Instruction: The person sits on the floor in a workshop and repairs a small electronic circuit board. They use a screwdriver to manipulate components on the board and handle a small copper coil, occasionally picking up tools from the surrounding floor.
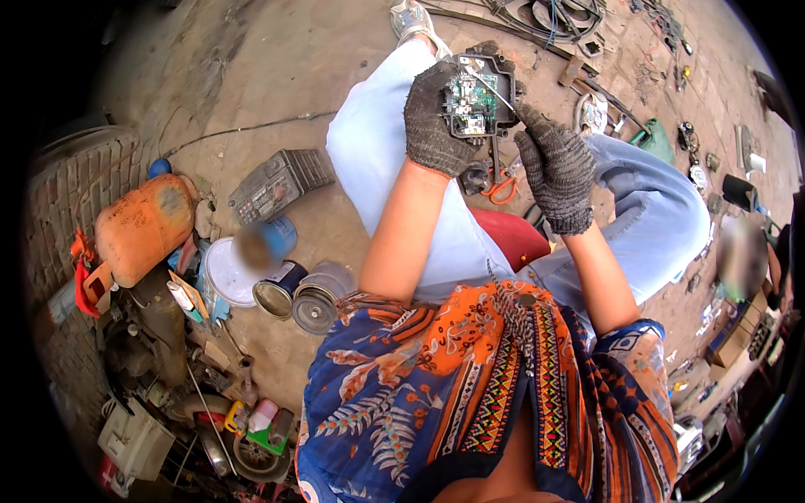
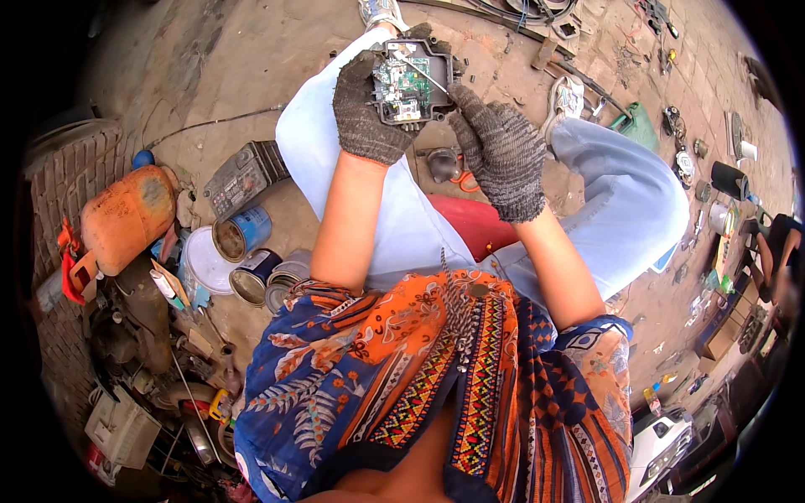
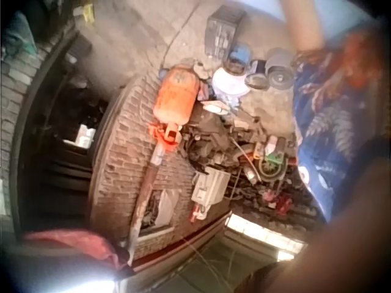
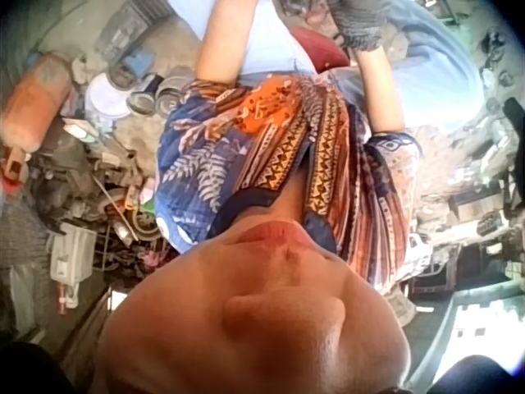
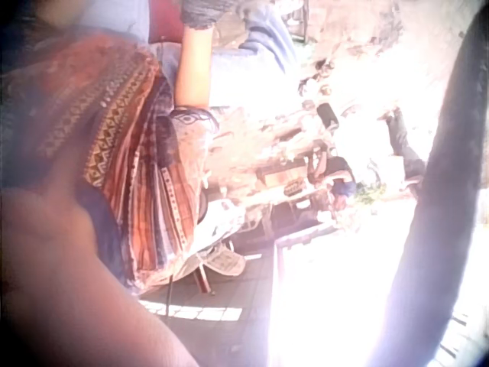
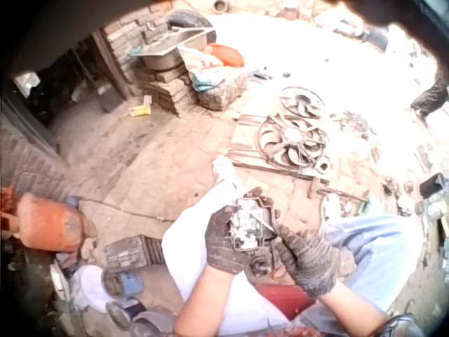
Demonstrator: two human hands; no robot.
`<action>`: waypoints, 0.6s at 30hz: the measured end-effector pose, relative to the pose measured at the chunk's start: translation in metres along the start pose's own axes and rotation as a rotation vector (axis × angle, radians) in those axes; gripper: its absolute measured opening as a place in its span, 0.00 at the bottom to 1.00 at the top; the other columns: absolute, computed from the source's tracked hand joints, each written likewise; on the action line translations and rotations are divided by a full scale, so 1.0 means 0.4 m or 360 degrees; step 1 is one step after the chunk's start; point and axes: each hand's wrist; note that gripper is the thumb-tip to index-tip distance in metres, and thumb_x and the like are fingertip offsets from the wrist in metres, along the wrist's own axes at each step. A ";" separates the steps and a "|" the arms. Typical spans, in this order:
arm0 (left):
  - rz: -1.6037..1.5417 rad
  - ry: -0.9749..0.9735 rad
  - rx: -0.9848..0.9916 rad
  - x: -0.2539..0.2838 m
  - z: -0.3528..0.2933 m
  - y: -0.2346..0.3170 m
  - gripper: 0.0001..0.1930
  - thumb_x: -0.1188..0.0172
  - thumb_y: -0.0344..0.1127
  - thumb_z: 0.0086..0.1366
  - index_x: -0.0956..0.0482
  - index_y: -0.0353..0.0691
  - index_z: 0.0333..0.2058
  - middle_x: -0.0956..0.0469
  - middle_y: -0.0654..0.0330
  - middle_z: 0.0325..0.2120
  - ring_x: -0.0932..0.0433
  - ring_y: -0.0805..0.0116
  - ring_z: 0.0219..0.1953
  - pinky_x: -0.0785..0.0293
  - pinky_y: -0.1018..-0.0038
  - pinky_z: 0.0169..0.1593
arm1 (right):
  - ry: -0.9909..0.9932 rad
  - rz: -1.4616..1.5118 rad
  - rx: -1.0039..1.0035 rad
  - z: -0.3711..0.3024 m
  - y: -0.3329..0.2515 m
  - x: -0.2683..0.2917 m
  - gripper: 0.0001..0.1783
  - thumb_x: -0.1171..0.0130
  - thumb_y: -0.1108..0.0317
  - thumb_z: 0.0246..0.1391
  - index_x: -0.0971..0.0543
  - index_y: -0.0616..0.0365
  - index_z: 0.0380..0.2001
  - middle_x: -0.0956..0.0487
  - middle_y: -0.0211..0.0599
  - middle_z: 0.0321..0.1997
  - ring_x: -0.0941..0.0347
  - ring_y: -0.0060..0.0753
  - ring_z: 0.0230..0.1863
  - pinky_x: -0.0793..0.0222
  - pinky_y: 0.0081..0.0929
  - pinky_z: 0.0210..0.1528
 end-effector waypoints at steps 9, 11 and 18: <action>0.0794 0.0094 -0.0252 -0.034 -0.007 -0.002 0.18 0.46 0.42 0.60 0.29 0.38 0.46 0.23 0.58 0.37 0.22 0.62 0.38 0.22 0.63 0.42 | -0.0126 -0.0181 -0.0020 0.006 -0.009 0.008 0.16 0.42 0.63 0.52 0.22 0.51 0.45 0.22 0.43 0.29 0.25 0.44 0.29 0.30 0.36 0.32; 0.0005 0.0031 0.0127 -0.019 0.005 -0.002 0.19 0.46 0.42 0.60 0.29 0.38 0.46 0.23 0.57 0.37 0.22 0.61 0.38 0.22 0.63 0.41 | -0.0182 -0.0087 -0.0009 0.021 0.013 0.025 0.16 0.41 0.63 0.51 0.22 0.51 0.44 0.21 0.43 0.31 0.25 0.43 0.30 0.30 0.36 0.33; 0.0104 0.0161 -0.0181 -0.038 0.006 -0.030 0.17 0.52 0.40 0.63 0.29 0.37 0.47 0.24 0.58 0.38 0.23 0.63 0.39 0.22 0.64 0.41 | -0.0033 0.0822 -0.0494 0.006 -0.032 -0.007 0.14 0.44 0.67 0.56 0.22 0.58 0.45 0.20 0.43 0.40 0.23 0.34 0.40 0.29 0.27 0.44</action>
Point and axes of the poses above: each hand's wrist, its own z-axis towards the middle knuckle, its own x-axis out of the back of the hand, y = z × x
